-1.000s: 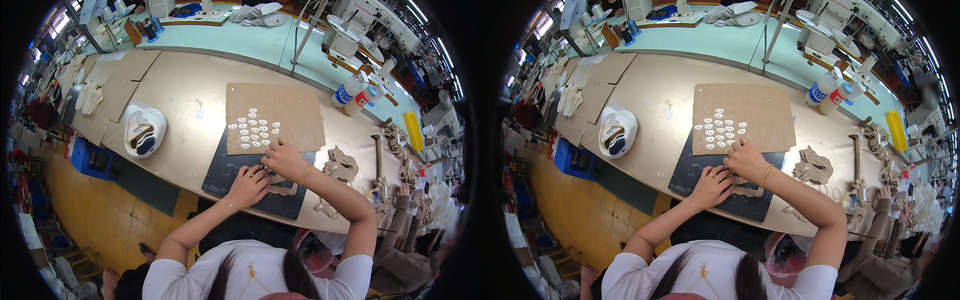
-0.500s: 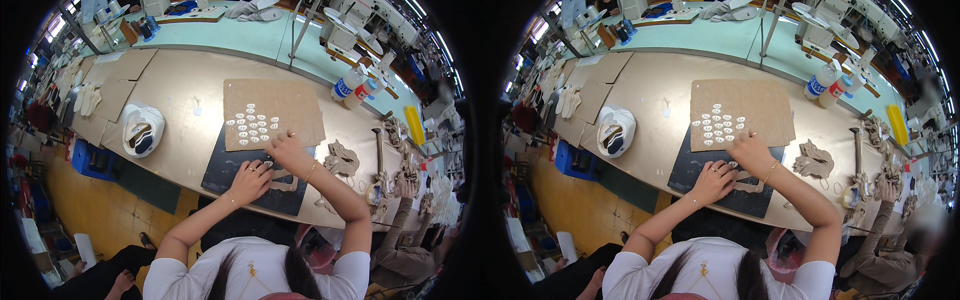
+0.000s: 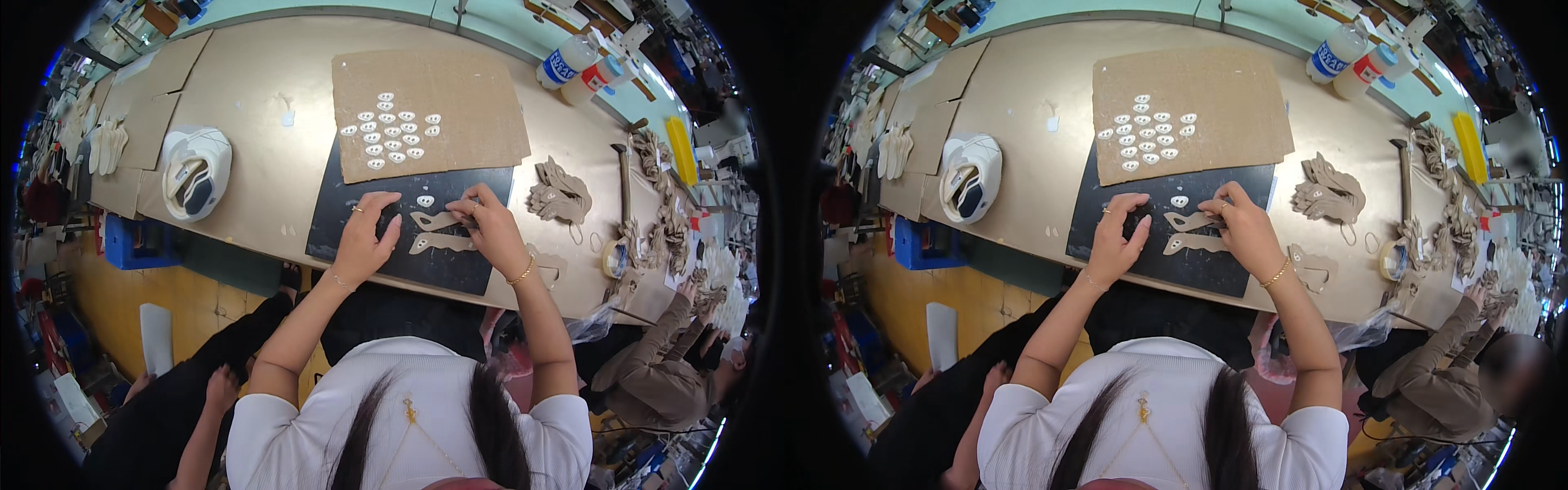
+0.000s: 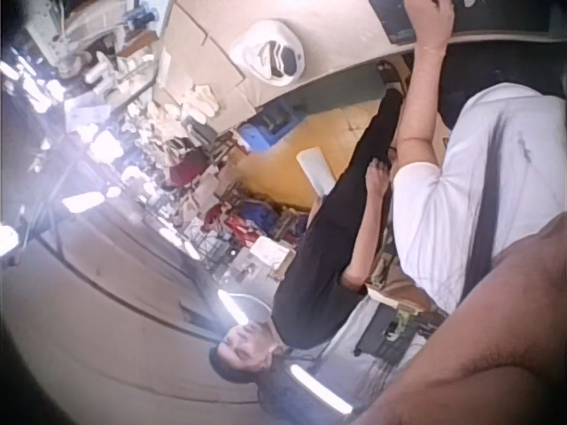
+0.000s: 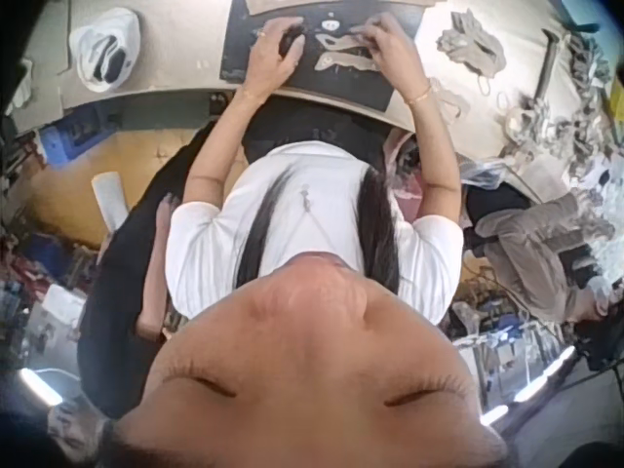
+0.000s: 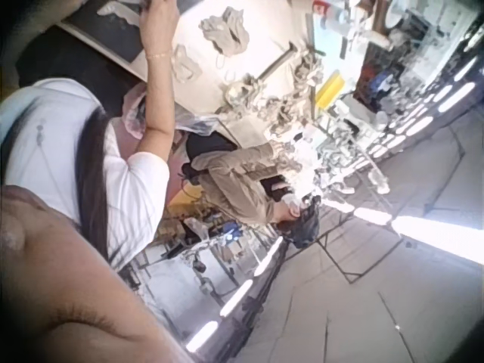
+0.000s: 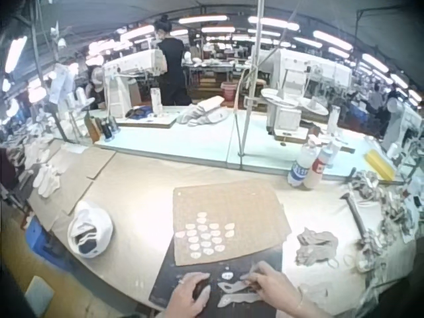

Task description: The person places small white circular inserts into beige shoe part cutouts on a workbench. She repeatedly picks up inserts and parts, aligns them, and sets the assembled pieces aside. She also retrieves a stack of white fabric pieces from a nearby table and places them on the workbench.

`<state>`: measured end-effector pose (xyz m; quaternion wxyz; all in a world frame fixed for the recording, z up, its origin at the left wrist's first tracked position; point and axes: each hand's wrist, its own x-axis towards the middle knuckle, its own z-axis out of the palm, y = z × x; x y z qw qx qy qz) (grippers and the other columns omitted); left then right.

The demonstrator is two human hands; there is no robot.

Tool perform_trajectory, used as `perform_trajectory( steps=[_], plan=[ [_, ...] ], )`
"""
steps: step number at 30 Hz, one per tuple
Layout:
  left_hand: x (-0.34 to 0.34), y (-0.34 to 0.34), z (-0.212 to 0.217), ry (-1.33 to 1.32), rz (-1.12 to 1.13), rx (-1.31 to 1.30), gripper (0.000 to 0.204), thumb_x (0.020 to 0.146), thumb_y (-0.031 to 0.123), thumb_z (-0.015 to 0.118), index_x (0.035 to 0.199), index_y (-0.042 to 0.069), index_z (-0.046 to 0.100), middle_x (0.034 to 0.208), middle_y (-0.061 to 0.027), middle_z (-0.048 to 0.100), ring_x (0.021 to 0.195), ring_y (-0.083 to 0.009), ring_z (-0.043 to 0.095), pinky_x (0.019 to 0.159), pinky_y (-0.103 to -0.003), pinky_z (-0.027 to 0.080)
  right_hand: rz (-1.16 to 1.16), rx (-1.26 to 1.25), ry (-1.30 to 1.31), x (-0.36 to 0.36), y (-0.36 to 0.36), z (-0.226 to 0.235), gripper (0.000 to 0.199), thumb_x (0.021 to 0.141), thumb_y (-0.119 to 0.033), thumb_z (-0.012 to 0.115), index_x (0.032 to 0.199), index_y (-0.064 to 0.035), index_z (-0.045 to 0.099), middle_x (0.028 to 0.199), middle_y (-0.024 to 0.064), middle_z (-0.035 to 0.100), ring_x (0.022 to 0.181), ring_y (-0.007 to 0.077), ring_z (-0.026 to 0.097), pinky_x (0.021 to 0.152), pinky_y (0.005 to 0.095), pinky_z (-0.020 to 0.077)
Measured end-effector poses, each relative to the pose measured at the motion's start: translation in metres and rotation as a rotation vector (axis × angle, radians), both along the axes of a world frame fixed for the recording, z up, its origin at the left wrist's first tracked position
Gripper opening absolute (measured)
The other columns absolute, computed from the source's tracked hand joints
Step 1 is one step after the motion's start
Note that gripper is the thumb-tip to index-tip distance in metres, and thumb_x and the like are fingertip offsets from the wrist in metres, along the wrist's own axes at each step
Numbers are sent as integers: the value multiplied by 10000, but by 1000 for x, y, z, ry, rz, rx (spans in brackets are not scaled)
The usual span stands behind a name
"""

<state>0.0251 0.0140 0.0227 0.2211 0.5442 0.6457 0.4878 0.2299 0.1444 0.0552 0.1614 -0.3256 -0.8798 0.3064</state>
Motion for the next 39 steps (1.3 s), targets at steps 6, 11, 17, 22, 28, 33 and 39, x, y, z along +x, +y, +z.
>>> perform_trajectory(
  steps=[6,11,17,22,28,33,39],
  plan=[
    [5,-12,-6,160,-26,48,351,864,35,664,1211,30,608,1173,-162,609,1092,-337,597,950,-414,482,-11,-14,-42,-13,-12,-8,186,808,-119,770,984,-87,716,1045,61,587,803,270,692,696,381,560],
    [7,-10,-7,265,-39,68,349,850,52,675,1196,49,626,1170,-120,613,1107,-309,593,986,-417,453,-19,-25,-95,-19,-14,-13,195,790,-157,794,920,-73,675,994,65,600,780,291,683,676,400,554],
    [8,-9,-10,318,-43,89,323,836,46,681,1156,53,640,1149,-105,614,1113,-306,589,991,-431,449,-22,-100,-124,-22,-11,-8,235,788,-133,792,955,-64,642,927,81,610,824,310,666,713,401,538],
    [8,-8,-11,355,-52,92,291,826,44,687,1115,55,651,1131,-96,612,1123,-306,584,991,-432,450,16,-118,-133,-23,-10,-2,238,785,-103,794,959,-44,644,900,106,627,844,309,651,741,377,519],
    [9,-7,-11,375,-53,97,294,819,42,690,1110,59,656,1131,-94,613,1133,-302,579,990,-433,450,-30,-278,-71,-21,-4,-2,225,794,-88,790,979,-31,675,846,103,664,790,262,658,732,345,515],
    [9,-6,-13,385,-56,92,283,816,48,695,1097,58,665,1127,-93,619,1133,-304,579,985,-436,451,21,-294,-102,-14,7,-2,205,812,-109,770,979,-14,698,901,139,706,764,284,681,700,342,531],
    [8,-8,-9,373,-60,89,275,804,38,704,1078,53,682,1110,-91,635,1133,-304,589,983,-430,448,-98,-642,-88,-23,2,8,188,856,-55,727,1037,-9,700,839,118,704,560,123,614,545,265,492]
  ],
)
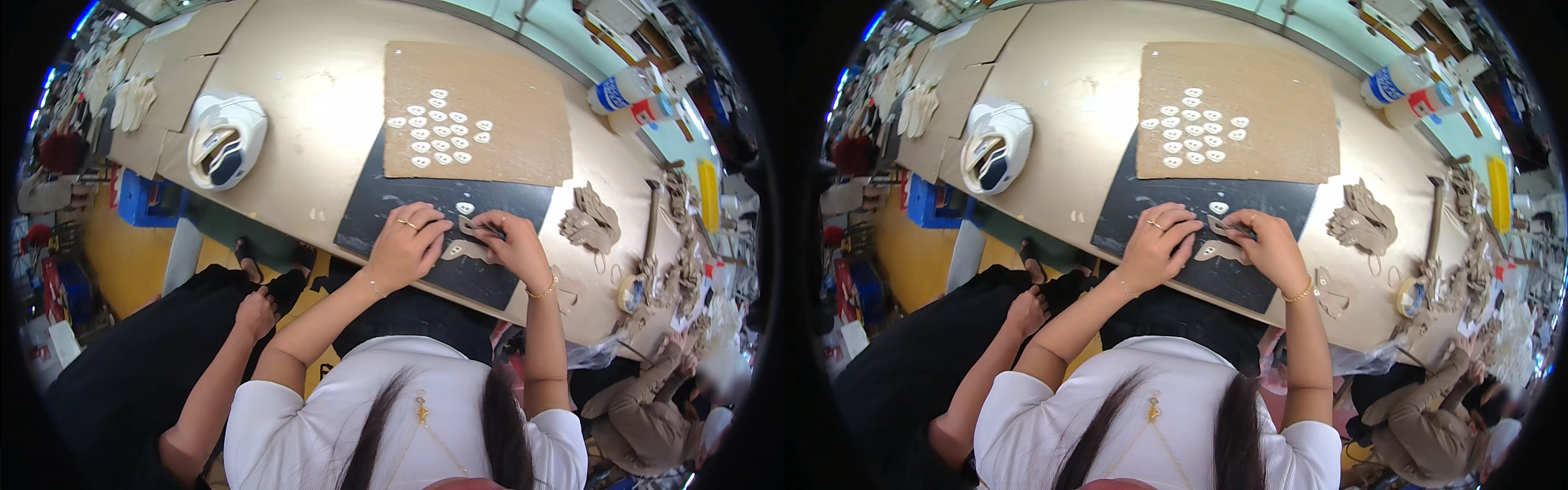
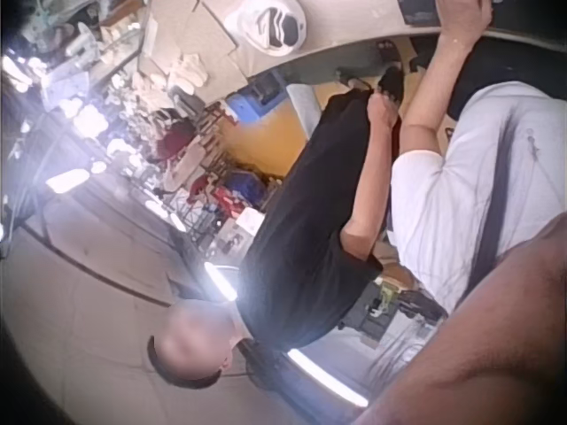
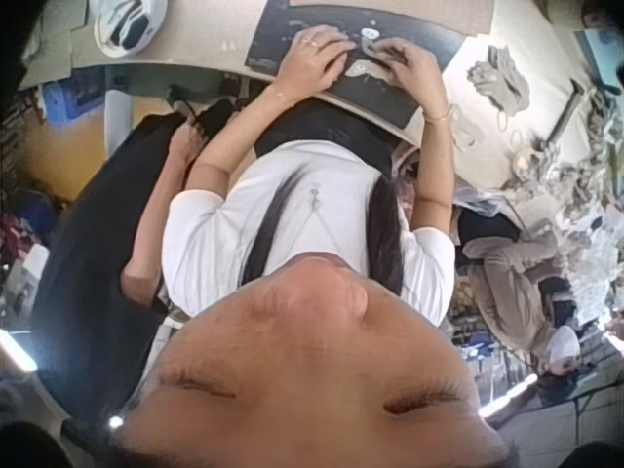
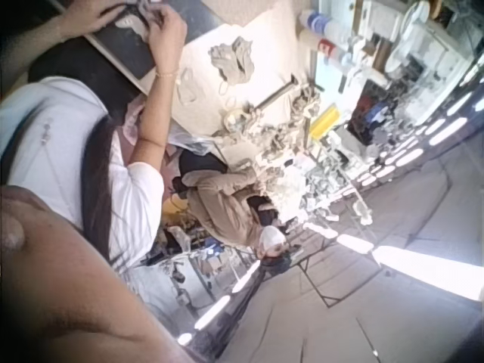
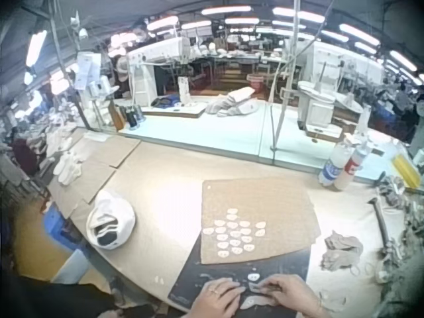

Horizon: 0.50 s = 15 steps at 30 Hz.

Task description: The person places small white circular inserts into beige shoe part cutouts on a workbench. She repeatedly picks up inserts and parts, aligns them, and sets the assembled pieces aside. She also retrieves a stack of white fabric pieces from a nearby table and places them on the workbench.

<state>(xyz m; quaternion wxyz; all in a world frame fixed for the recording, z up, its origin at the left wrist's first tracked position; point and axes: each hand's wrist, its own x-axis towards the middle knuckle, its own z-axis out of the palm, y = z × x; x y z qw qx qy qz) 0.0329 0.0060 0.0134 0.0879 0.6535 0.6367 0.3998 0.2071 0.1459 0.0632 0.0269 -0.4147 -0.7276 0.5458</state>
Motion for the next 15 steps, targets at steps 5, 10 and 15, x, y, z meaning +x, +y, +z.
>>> perform_trajectory(
  steps=[5,10,15],
  plan=[
    [0,0,0,-14,-4,6,292,789,30,716,1079,46,685,1117,-96,636,1136,-308,592,979,-428,451,22,48,-45,1,5,-6,152,875,-76,723,1011,-13,696,818,97,709,583,111,613,589,291,507],
    [0,0,-3,0,-4,-15,281,807,62,694,1088,55,675,1127,-97,618,1156,-306,566,991,-441,440,208,209,71,-3,20,-5,133,837,-34,728,961,13,710,883,119,727,792,199,694,728,303,529],
    [2,1,-3,38,-8,-30,293,801,72,702,1093,67,678,1142,-94,616,1163,-307,554,995,-455,434,324,276,37,-10,37,-5,167,825,-80,746,973,-7,718,903,123,726,802,257,690,745,329,528]
  ],
)
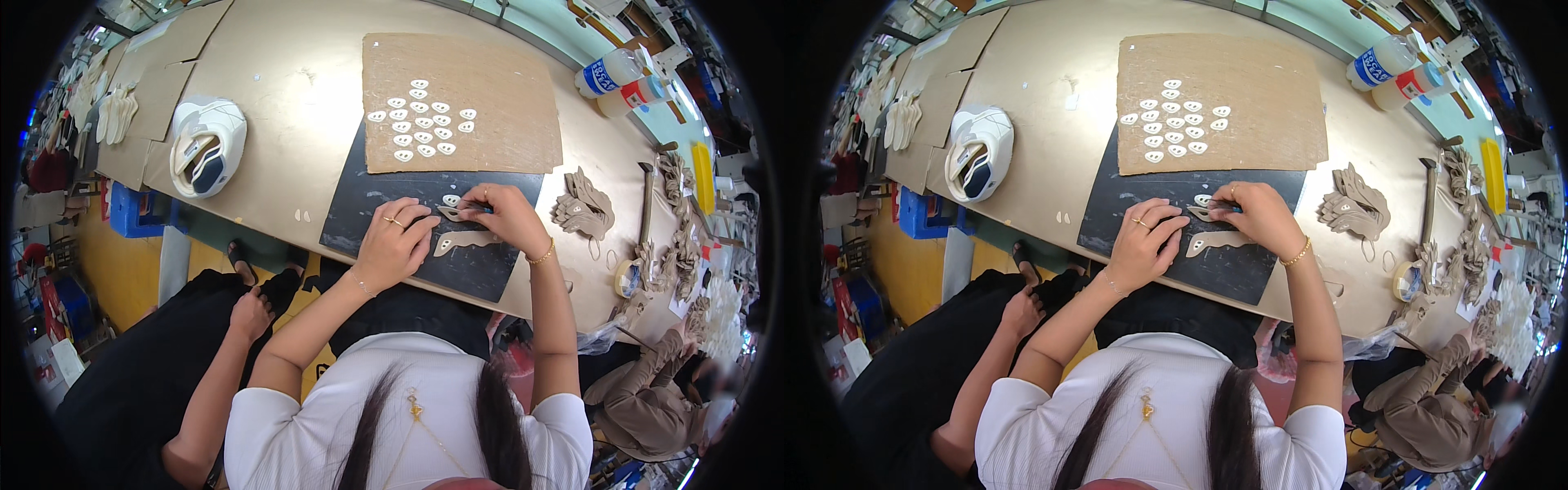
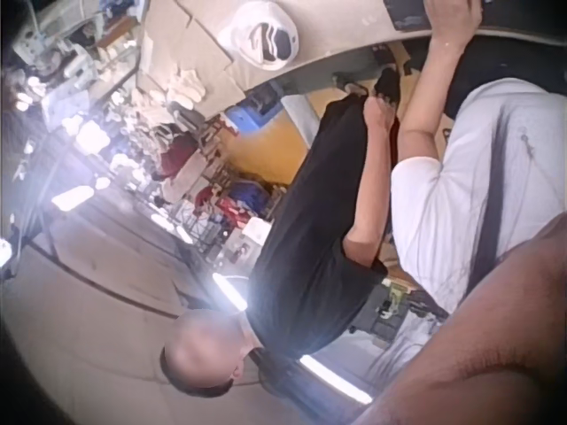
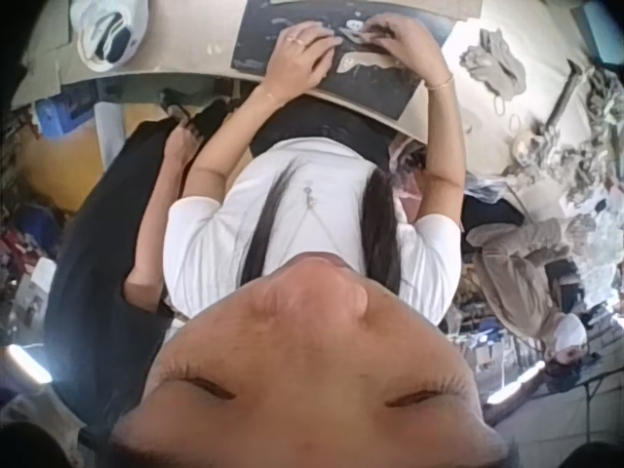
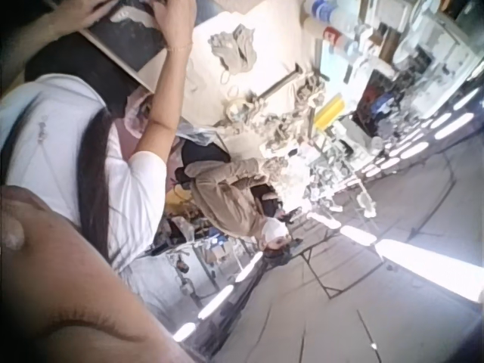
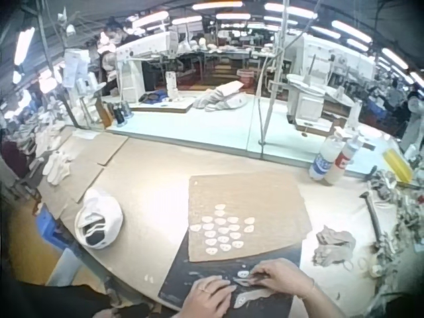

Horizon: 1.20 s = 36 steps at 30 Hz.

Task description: The person places small white circular inserts into beige shoe part cutouts on a workbench. She repeatedly picks up inserts and parts, aligns them, and sets the assembled pieces aside. She also retrieves a stack of white fabric pieces from a nearby table and places them on the workbench.

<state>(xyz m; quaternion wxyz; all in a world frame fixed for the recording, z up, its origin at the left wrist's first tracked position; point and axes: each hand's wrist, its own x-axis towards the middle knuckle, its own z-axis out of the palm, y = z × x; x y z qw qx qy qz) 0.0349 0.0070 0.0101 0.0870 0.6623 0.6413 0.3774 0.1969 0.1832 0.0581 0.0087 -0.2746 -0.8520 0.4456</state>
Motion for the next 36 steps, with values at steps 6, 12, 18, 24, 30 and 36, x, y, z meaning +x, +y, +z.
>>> perform_trajectory(
  steps=[6,12,18,24,30,36],
  plan=[
    [3,-3,4,62,-61,-51,311,819,96,693,1129,75,672,1196,-108,596,1227,-307,517,1058,-492,393,82,7,-64,-11,16,-4,180,823,-120,751,968,-18,718,905,132,725,825,268,691,746,343,524],
    [10,-2,8,46,-73,-93,324,832,107,696,1154,82,673,1244,-106,602,1258,-314,522,1093,-520,359,134,-12,-83,-17,27,-6,196,814,-133,754,964,-10,725,873,139,734,814,277,710,740,346,540],
    [12,2,6,77,-98,-102,334,842,123,685,1173,87,659,1265,-112,572,1276,-306,487,1096,-513,346,135,-92,-117,-20,33,-3,176,808,-78,740,955,17,719,869,125,749,815,225,733,746,312,553],
    [14,5,8,116,-119,-120,363,830,135,697,1191,119,658,1303,-101,564,1296,-298,472,1090,-534,331,161,-64,-66,-19,38,-7,200,797,-119,739,961,-5,739,877,136,743,814,283,718,755,346,549],
    [16,5,7,152,-123,-136,406,816,151,714,1217,142,650,1327,-86,558,1310,-292,458,1087,-545,322,175,-11,-43,-19,37,-12,216,784,-139,760,962,-18,745,876,136,742,827,292,716,765,358,550],
    [16,5,7,179,-128,-145,437,818,165,720,1248,157,639,1336,-79,550,1309,-290,456,1085,-550,322,176,0,-76,-21,38,-11,225,776,-157,775,959,-27,752,877,145,736,825,300,713,762,363,548]
  ],
)
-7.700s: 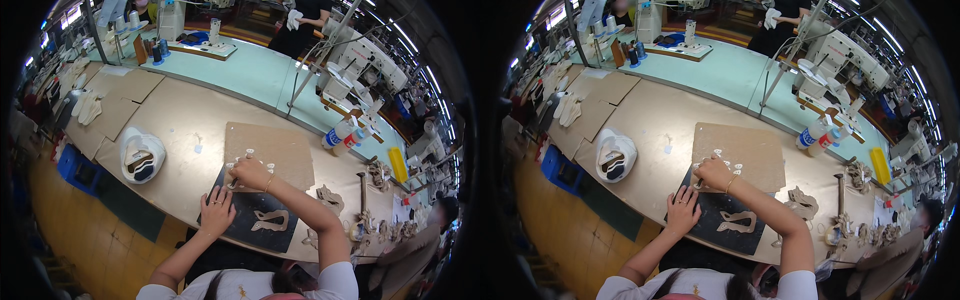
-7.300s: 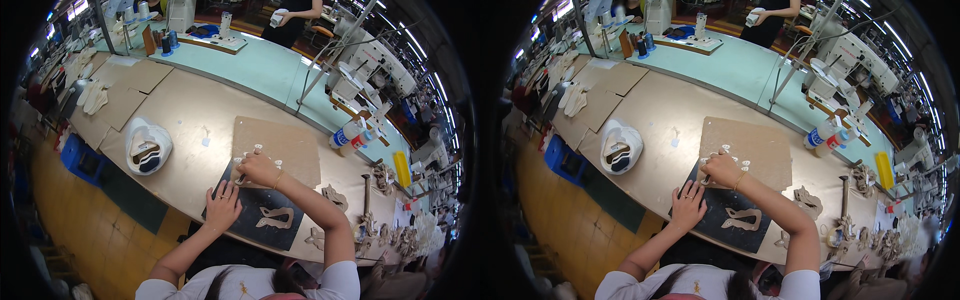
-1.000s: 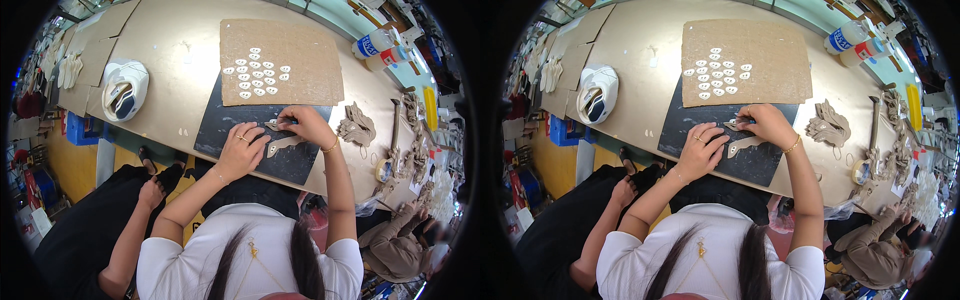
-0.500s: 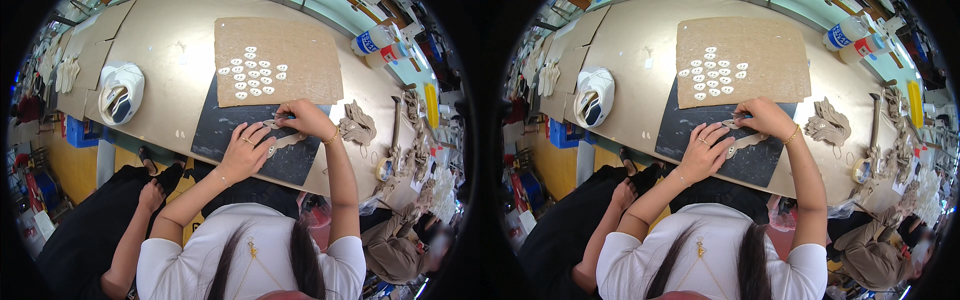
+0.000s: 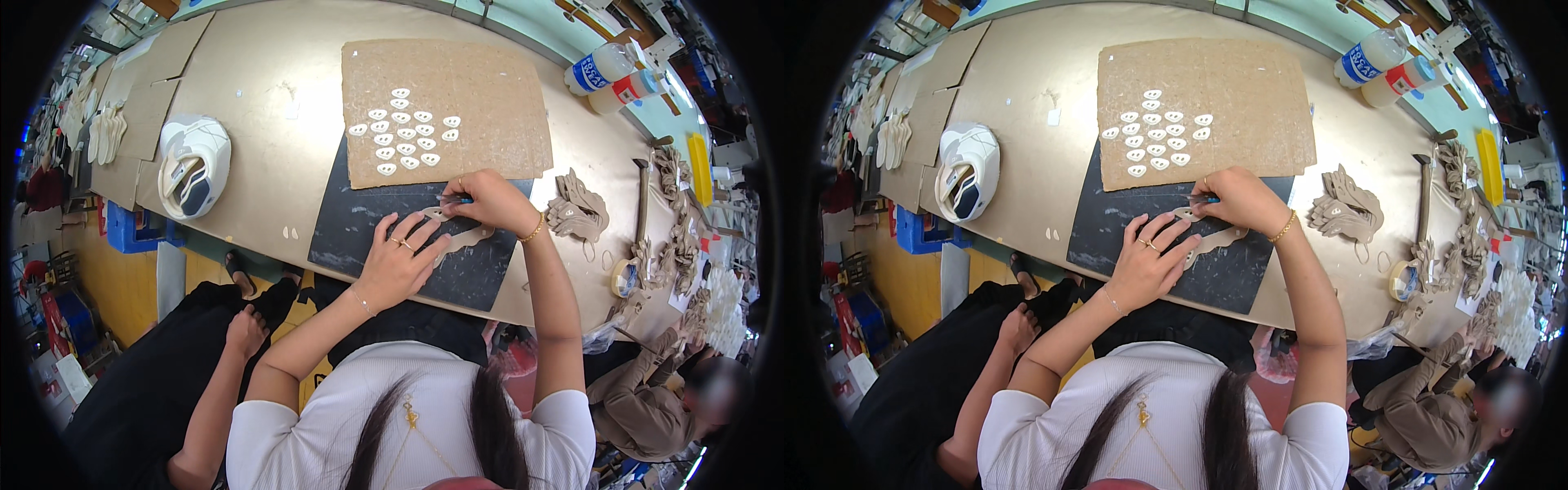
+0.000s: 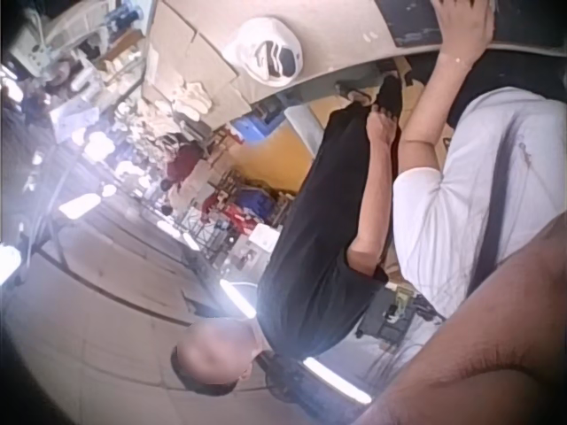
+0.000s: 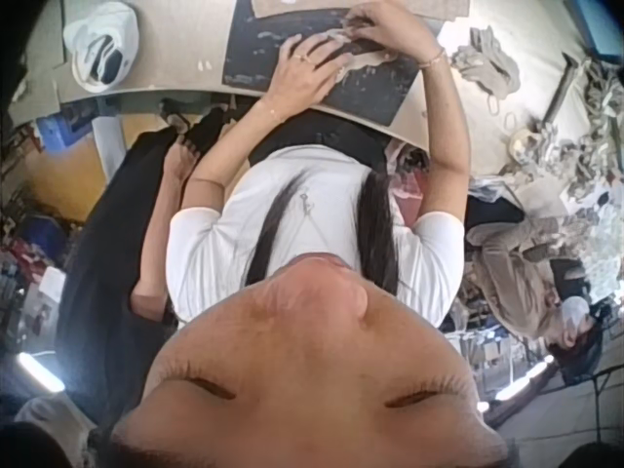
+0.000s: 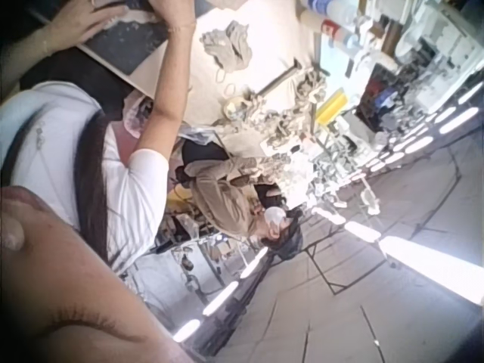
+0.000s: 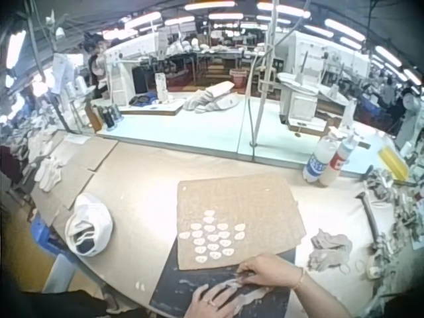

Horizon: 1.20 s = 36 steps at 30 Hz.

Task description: The person places small white circular inserts into beige shoe part cutouts on a workbench. She repeatedly picks up inserts and parts, aligns them, and sets the assembled pieces aside. She also retrieves a stack of white fabric pieces from a nearby table and places them on the workbench.

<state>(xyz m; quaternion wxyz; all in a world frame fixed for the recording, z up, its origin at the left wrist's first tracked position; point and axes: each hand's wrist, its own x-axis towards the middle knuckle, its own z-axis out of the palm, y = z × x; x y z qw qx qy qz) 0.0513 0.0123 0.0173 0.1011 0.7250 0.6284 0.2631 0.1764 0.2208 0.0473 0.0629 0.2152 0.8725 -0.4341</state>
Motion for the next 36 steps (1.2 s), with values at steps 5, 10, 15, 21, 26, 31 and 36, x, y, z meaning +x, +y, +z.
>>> perform_trajectory(
  steps=[5,10,15,21,26,31,36],
  plan=[
    [1,0,0,22,-5,2,472,818,173,725,1279,165,625,1339,-77,547,1308,-290,456,1082,-550,324,-6,12,-7,0,0,2,230,772,-165,779,956,-27,757,871,155,732,817,308,709,756,371,546],
    [3,2,4,35,6,-9,516,820,145,709,1326,180,615,1338,-68,561,1289,-287,478,1075,-521,336,8,35,1,1,1,-4,232,773,-173,778,956,-31,757,874,157,731,821,311,709,758,373,546],
    [5,7,9,108,-3,16,553,812,160,727,1348,186,596,1285,-104,571,1230,-306,508,1009,-502,388,-1,1,-14,-1,1,0,229,774,-180,778,943,-28,750,872,157,730,829,317,702,764,384,541],
    [4,9,11,141,-23,11,578,819,166,721,1378,192,576,1280,-108,573,1220,-312,512,1002,-493,390,21,60,-21,0,1,6,295,773,-204,794,987,-13,726,924,179,717,882,349,679,791,401,527],
    [4,8,12,158,-27,9,540,831,179,705,1357,184,585,1263,-121,579,1223,-314,508,985,-496,395,12,74,-8,0,0,6,291,778,-200,792,974,-1,713,932,187,710,901,365,670,800,408,524],
    [9,2,9,134,5,-20,591,788,162,749,1357,187,593,1314,-103,559,1244,-311,497,1004,-488,395,4,64,-12,-1,-1,8,262,787,-166,779,972,5,705,939,188,706,902,367,667,798,408,524],
    [7,5,9,111,-6,-17,510,804,168,735,1300,153,619,1317,-112,566,1257,-309,492,1010,-489,395,-17,54,7,1,-1,7,250,790,-147,772,971,10,699,940,189,702,896,366,666,794,407,523]
  ],
)
